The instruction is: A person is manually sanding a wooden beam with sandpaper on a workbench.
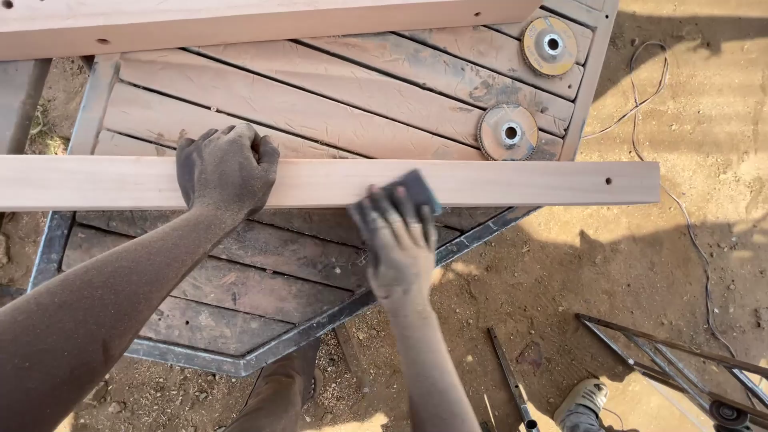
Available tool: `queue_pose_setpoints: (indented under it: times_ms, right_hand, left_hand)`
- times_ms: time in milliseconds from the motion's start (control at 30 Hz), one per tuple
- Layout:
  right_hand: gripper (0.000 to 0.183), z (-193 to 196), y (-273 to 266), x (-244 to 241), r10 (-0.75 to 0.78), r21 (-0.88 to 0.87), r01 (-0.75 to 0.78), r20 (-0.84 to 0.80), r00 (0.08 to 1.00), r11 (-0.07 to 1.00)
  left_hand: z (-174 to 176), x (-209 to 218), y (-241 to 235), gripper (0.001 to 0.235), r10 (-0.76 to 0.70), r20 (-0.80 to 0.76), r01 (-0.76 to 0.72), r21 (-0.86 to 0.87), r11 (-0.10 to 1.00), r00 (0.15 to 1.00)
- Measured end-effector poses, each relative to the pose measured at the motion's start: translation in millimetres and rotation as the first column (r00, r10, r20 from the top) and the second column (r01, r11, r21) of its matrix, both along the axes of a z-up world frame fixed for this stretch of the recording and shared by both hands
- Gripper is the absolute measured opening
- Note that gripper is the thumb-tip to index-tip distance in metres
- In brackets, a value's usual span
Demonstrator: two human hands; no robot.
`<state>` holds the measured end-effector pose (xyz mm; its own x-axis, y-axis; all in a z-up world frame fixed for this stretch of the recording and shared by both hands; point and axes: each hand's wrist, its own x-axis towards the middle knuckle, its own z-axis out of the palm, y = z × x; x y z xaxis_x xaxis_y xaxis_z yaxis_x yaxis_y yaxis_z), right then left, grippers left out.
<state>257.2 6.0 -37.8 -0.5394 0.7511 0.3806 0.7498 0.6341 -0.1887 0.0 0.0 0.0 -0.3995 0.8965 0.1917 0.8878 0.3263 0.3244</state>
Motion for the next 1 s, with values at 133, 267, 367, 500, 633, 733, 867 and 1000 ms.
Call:
queue_pose_setpoints:
  times_ms: [133, 267, 367, 500, 633, 733, 867, 1000]
  right_hand:
    - [0.034, 2, 65, 142, -0.264, 0.020, 0.265, -0.059, 0.963, 0.964]
    - [0.038, -35, 84, 156, -0.470, -0.027, 0.479, -0.250, 0.846, 0.877]
    - [0.043, -21, 24, 32, -0.429, -0.063, 0.425, -0.194, 0.882, 0.903]
    - [0.042, 10, -18, -47, -0.118, -0.083, 0.111, -0.091, 0.989, 0.990]
    - [0.038, 9, 69, 64, 0.081, -0.059, -0.083, -0.027, 0.996, 0.995]
    - [0.038, 12, 127, 147, -0.104, -0.093, 0.096, -0.088, 0.991, 0.991]
    - [0.040, 6, 113, 87, -0.290, -0.088, 0.281, -0.118, 0.950, 0.956]
    - [0.040, 16, 28, -60, -0.073, -0.057, 0.066, -0.141, 0.987, 0.996]
  left_hand:
    - [-6, -3, 0, 0.031, 0.000, 0.038, 0.002, -0.036, 0.999, 0.999]
    - [-48, -14, 4, 0.026, 0.032, -0.048, -0.029, 0.052, 0.998, 0.998]
    - [-54, -13, 10, 0.025, 0.041, -0.046, -0.036, 0.105, 0.994, 0.998]
    - [-63, -18, 8, 0.025, 0.015, -0.059, -0.008, 0.115, 0.993, 0.998]
    - [-48, -12, 7, 0.026, -0.016, 0.001, 0.016, 0.102, 0.995, 1.000]
    - [-45, -11, 7, 0.024, 0.006, -0.021, -0.004, 0.115, 0.993, 1.000]
    - [-62, -12, 10, 0.026, 0.063, -0.006, -0.063, 0.023, 0.998, 0.998]
    - [-21, -7, 4, 0.024, 0.002, -0.004, -0.002, 0.106, 0.994, 1.000]
